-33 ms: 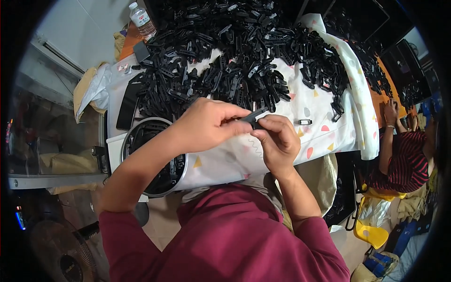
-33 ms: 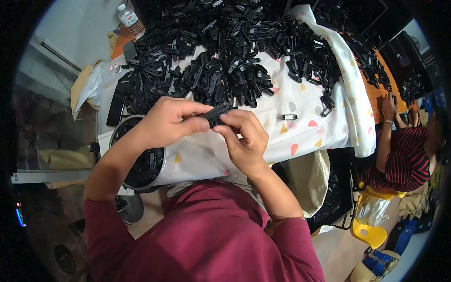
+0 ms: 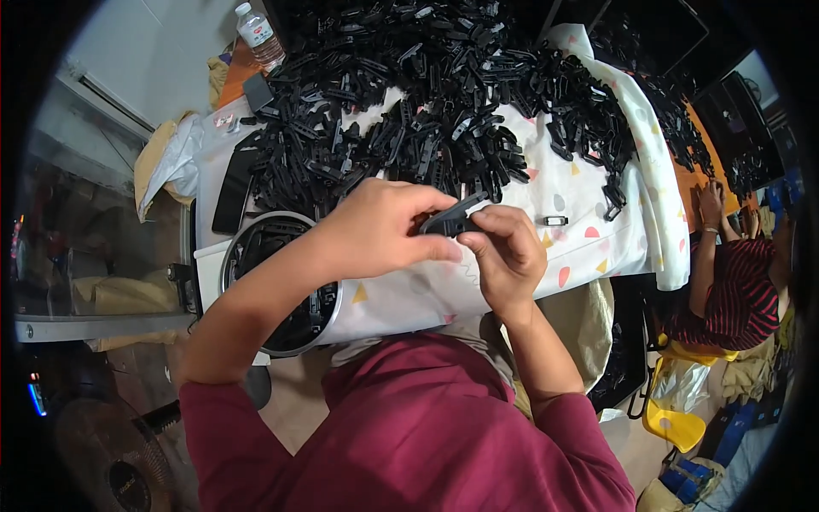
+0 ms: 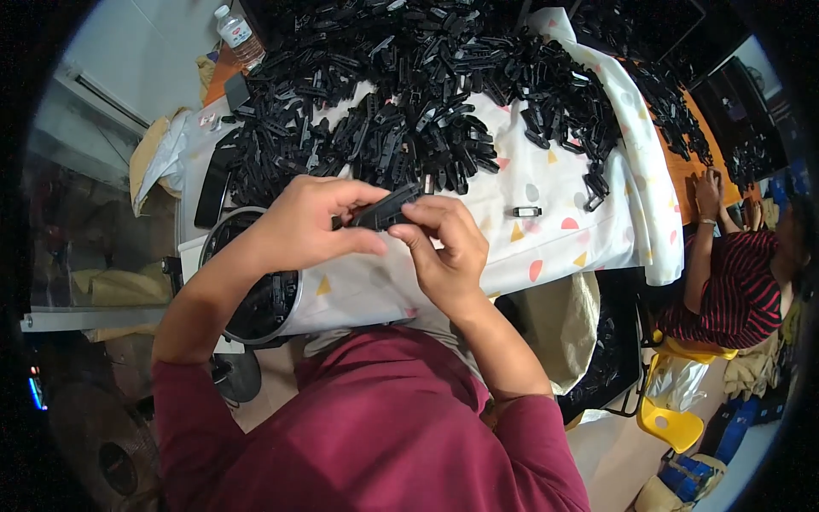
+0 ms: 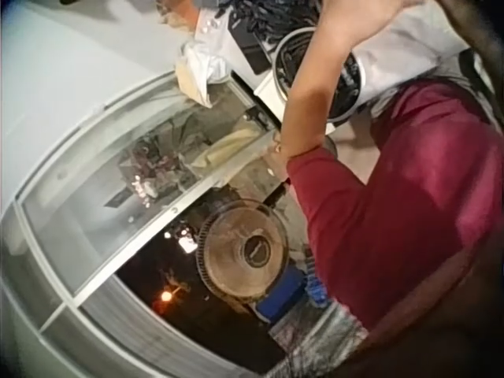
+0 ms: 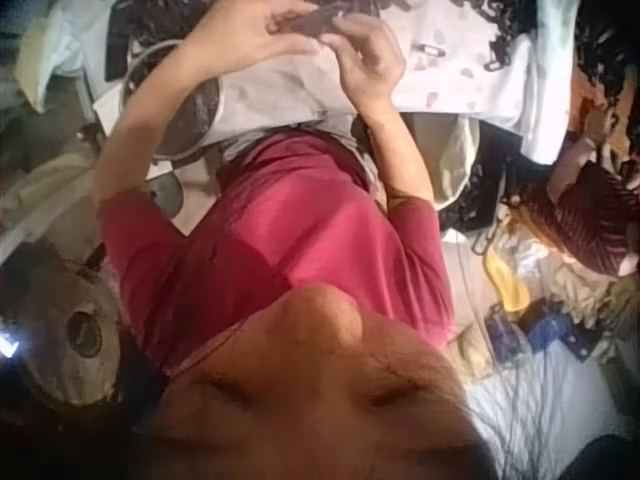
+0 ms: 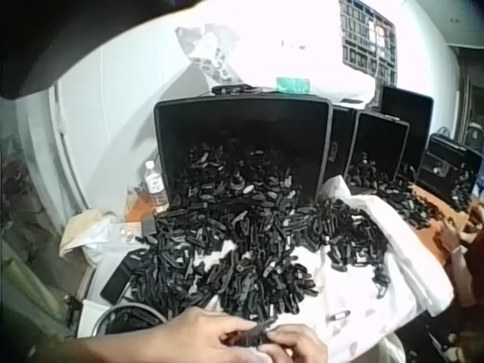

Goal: Assembling small black plastic components by hand and placing them into a metal bowl.

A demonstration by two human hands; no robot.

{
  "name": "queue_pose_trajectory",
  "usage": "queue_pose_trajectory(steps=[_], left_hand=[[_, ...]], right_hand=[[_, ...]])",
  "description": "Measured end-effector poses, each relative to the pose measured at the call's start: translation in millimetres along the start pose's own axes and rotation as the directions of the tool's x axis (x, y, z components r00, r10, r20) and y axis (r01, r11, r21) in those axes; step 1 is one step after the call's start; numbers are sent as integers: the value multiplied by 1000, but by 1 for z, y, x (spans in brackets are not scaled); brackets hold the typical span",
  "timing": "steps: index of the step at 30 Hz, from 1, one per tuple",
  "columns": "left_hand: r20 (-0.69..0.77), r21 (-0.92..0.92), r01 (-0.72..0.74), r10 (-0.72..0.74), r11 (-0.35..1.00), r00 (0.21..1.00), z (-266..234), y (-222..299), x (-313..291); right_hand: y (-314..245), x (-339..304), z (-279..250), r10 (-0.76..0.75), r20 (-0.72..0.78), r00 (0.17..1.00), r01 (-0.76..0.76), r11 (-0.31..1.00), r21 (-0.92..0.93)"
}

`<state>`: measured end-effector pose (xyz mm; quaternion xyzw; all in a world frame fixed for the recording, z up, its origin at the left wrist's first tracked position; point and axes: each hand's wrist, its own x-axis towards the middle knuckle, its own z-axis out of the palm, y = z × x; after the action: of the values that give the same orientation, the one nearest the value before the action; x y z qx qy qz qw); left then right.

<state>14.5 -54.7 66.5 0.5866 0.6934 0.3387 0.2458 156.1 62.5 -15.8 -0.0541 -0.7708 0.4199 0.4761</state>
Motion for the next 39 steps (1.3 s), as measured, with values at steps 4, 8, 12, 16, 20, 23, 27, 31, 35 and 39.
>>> queue_pose_trajectory(steps=[4,8,12,16,20,23,27,31,35,39], left_hand=[[-114,90,-134,144,987,983,4,-23,0],[-29,-98,-23,21,995,999,-14,-29,5],[-60,-163,98,-109,982,992,-12,-67,-9],[-192,393,487,-448,780,873,-23,-95,-22],[-85,715,478,-615,510,784,-13,-102,-19],[-82,587,560,-645,584,759,-14,-103,-15],[-176,355,617,-598,703,782,-23,-104,-20],[-384,113,585,-508,803,771,-24,-111,-27],[6,-441,502,-557,744,831,-10,-99,-19],[-206,355,414,-361,838,909,-12,-92,-8]], right_hand=[[-6,19,1,270,200,942,-290,954,73],[-3,30,13,219,232,948,-222,975,-13],[7,34,17,362,268,893,-375,927,-6],[35,14,8,445,154,882,-421,892,-164],[41,7,31,315,340,886,-207,925,-318],[40,-1,65,150,591,792,86,932,-352],[63,-27,96,-25,642,767,344,860,-378],[52,-19,72,166,538,826,105,893,-437],[39,-5,66,492,320,810,-490,867,-94],[37,-5,52,179,392,902,4,906,-423]])
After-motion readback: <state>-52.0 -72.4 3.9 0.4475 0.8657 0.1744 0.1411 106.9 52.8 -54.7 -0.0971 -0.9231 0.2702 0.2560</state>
